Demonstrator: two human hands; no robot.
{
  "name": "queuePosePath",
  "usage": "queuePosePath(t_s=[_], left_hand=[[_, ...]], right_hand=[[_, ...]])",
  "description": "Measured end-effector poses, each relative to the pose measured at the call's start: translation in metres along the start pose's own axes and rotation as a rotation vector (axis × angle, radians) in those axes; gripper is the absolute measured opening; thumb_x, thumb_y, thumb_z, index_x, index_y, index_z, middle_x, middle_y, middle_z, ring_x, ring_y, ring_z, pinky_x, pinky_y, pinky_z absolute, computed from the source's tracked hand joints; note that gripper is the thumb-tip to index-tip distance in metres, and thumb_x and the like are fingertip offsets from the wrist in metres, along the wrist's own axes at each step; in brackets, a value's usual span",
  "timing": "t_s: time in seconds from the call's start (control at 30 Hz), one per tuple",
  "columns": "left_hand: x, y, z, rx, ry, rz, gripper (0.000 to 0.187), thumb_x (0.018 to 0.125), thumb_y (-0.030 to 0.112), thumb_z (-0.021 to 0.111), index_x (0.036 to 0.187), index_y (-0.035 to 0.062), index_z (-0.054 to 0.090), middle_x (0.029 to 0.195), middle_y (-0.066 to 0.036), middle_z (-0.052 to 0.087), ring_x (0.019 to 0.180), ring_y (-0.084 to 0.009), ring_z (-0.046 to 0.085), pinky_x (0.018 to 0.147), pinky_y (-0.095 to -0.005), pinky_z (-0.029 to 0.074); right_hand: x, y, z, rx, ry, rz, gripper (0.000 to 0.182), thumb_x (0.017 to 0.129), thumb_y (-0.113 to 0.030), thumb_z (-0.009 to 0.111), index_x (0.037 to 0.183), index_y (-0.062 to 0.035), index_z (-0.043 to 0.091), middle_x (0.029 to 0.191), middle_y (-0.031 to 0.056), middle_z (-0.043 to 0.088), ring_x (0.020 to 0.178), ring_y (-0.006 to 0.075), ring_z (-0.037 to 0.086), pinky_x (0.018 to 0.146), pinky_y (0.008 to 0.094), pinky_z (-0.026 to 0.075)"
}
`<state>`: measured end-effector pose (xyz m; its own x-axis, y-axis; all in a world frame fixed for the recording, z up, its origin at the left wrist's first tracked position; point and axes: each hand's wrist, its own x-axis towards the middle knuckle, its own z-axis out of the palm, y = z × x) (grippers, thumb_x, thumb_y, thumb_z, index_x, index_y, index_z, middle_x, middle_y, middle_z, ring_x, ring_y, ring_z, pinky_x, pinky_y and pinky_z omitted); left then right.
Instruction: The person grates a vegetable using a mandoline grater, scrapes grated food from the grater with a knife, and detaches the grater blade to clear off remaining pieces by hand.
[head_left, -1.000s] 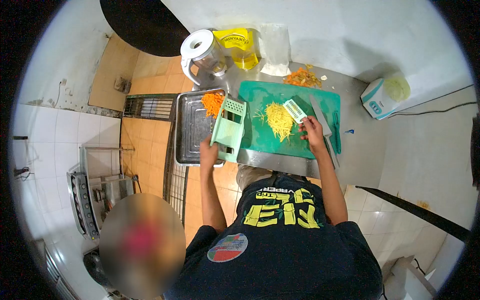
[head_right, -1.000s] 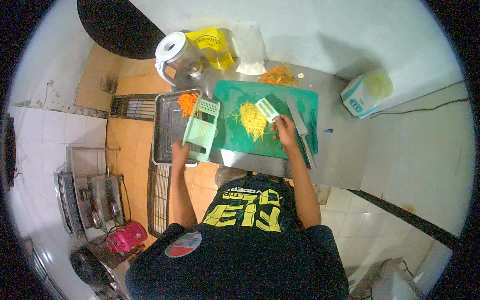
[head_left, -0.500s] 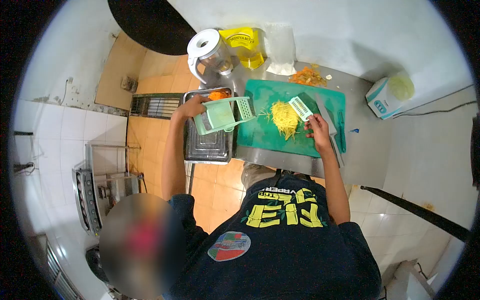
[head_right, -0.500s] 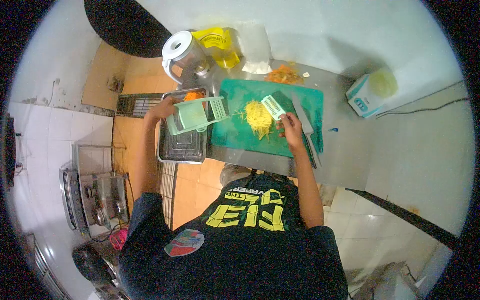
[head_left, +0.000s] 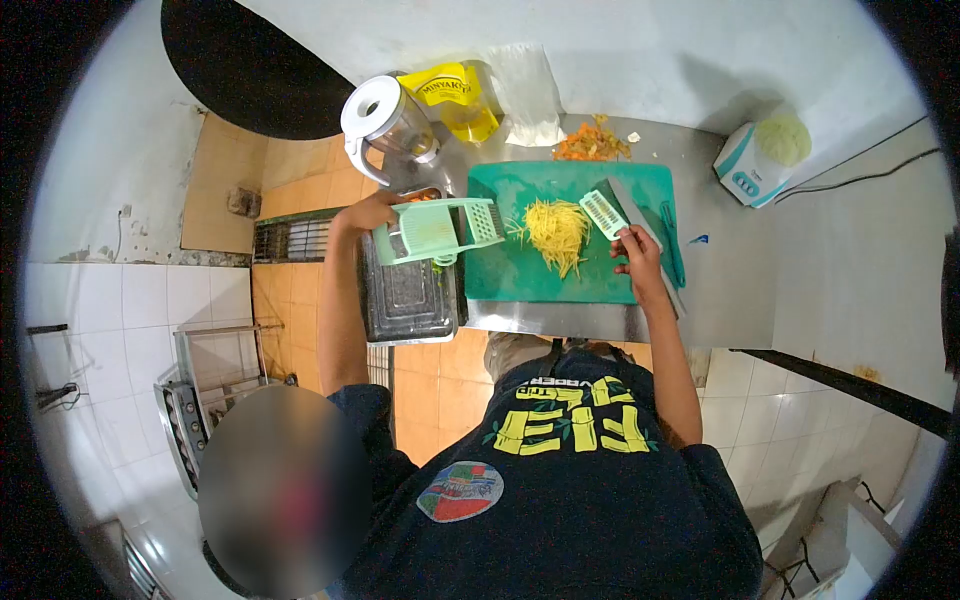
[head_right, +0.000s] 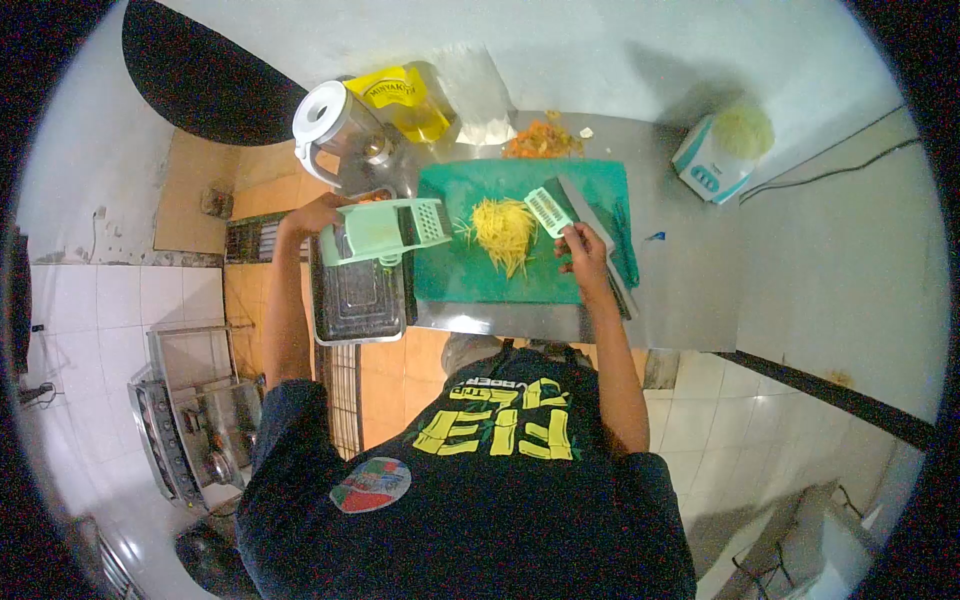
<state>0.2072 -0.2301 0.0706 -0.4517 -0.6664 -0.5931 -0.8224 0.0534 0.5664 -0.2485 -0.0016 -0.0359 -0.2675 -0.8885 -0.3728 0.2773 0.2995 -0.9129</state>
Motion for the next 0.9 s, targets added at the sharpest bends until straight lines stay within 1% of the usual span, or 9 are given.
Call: queuePosePath(t_s=[0.1,0.17,0.2,0.33,0.47,0.57,0.67,0.77,0.9], left_hand=[[-0.026,0.0,-0.018,-0.057,0.043,-0.111,0.054,0.062,0.01,0.058,0.113,-0.0016,0.071,0.089,-0.008,0.069,0.082,-0.0173,0.061,0.077,-0.0319,0.051],[-0.018,-0.038,-0.025,-0.01,0.037,-0.098,0.058,0.061,0.008,0.055,0.117,0.0028,0.071,0.077,-0.007,0.065,0.064,-0.0147,0.056,0.056,-0.0302,0.046],[-0.02,-0.038,-0.026,0.014,0.034,-0.092,0.061,0.06,0.007,0.053,0.119,0.0051,0.071,0.072,-0.006,0.063,0.055,-0.0135,0.053,0.046,-0.0293,0.043],[-0.016,-0.028,-0.013,0.021,0.03,-0.119,0.059,0.06,0.005,0.052,0.116,0.0059,0.072,0.069,-0.005,0.062,0.05,-0.0135,0.051,0.043,-0.0292,0.041],[0.007,-0.017,-0.009,0.031,-0.095,-0.234,0.054,0.063,0.011,0.06,0.115,0.0011,0.07,0.102,-0.011,0.067,0.092,-0.0188,0.06,0.074,-0.0322,0.051],[0.035,-0.027,0.003,-0.037,-0.127,-0.108,0.052,0.065,0.013,0.062,0.116,0.0013,0.069,0.104,-0.009,0.068,0.09,-0.0168,0.06,0.077,-0.0297,0.05],[0.049,-0.006,0.016,-0.164,-0.187,0.213,0.05,0.067,0.015,0.063,0.115,0.0007,0.069,0.103,-0.007,0.068,0.087,-0.0157,0.061,0.08,-0.0285,0.049],[0.055,0.008,0.019,-0.12,-0.205,0.029,0.05,0.067,0.014,0.063,0.114,-0.0003,0.068,0.101,-0.006,0.069,0.085,-0.0156,0.061,0.08,-0.0292,0.05],[0.015,0.053,-0.007,0.063,-0.077,0.045,0.053,0.066,0.01,0.056,0.116,0.0023,0.069,0.097,-0.009,0.07,0.082,-0.0186,0.063,0.072,-0.0315,0.052]], right_hand=[[-0.003,-0.006,0.006,-0.006,-0.021,0.033,0.022,0.098,-0.032,0.058,0.104,-0.0107,0.059,0.085,-0.001,0.061,0.077,0.0078,0.059,0.054,0.0243,0.045],[-0.002,-0.007,0.009,-0.02,-0.024,0.052,0.023,0.098,-0.032,0.059,0.104,-0.0104,0.059,0.085,-0.0009,0.061,0.077,0.0078,0.059,0.054,0.0243,0.044],[-0.001,-0.007,0.01,-0.026,-0.026,0.061,0.023,0.098,-0.032,0.059,0.104,-0.0102,0.059,0.085,-0.0008,0.061,0.077,0.0079,0.059,0.054,0.0243,0.044],[-0.001,-0.004,0.011,-0.01,-0.053,0.043,0.024,0.097,-0.033,0.06,0.103,-0.01,0.058,0.086,-0.0005,0.061,0.077,0.0079,0.059,0.054,0.0244,0.045],[-0.004,-0.004,0.004,-0.005,-0.025,0.035,0.023,0.097,-0.034,0.06,0.102,-0.0111,0.058,0.086,-0.0007,0.062,0.077,0.0073,0.059,0.054,0.024,0.045],[-0.007,-0.002,-0.004,0.008,0.013,0.034,0.022,0.097,-0.035,0.059,0.099,-0.0129,0.059,0.085,-0.0016,0.062,0.075,0.0066,0.059,0.054,0.0235,0.044],[-0.012,-0.003,-0.009,0.024,0.042,0.036,0.021,0.097,-0.036,0.06,0.097,-0.0144,0.059,0.084,-0.0027,0.062,0.074,0.0061,0.059,0.054,0.0231,0.044],[-0.015,-0.006,-0.013,0.038,0.06,0.032,0.02,0.097,-0.035,0.06,0.096,-0.0148,0.059,0.083,-0.0033,0.062,0.073,0.0059,0.059,0.054,0.0228,0.044],[-0.016,-0.007,-0.013,0.046,0.083,0.047,0.02,0.097,-0.034,0.06,0.096,-0.0149,0.059,0.083,-0.0035,0.062,0.074,0.0057,0.059,0.054,0.0229,0.044]])
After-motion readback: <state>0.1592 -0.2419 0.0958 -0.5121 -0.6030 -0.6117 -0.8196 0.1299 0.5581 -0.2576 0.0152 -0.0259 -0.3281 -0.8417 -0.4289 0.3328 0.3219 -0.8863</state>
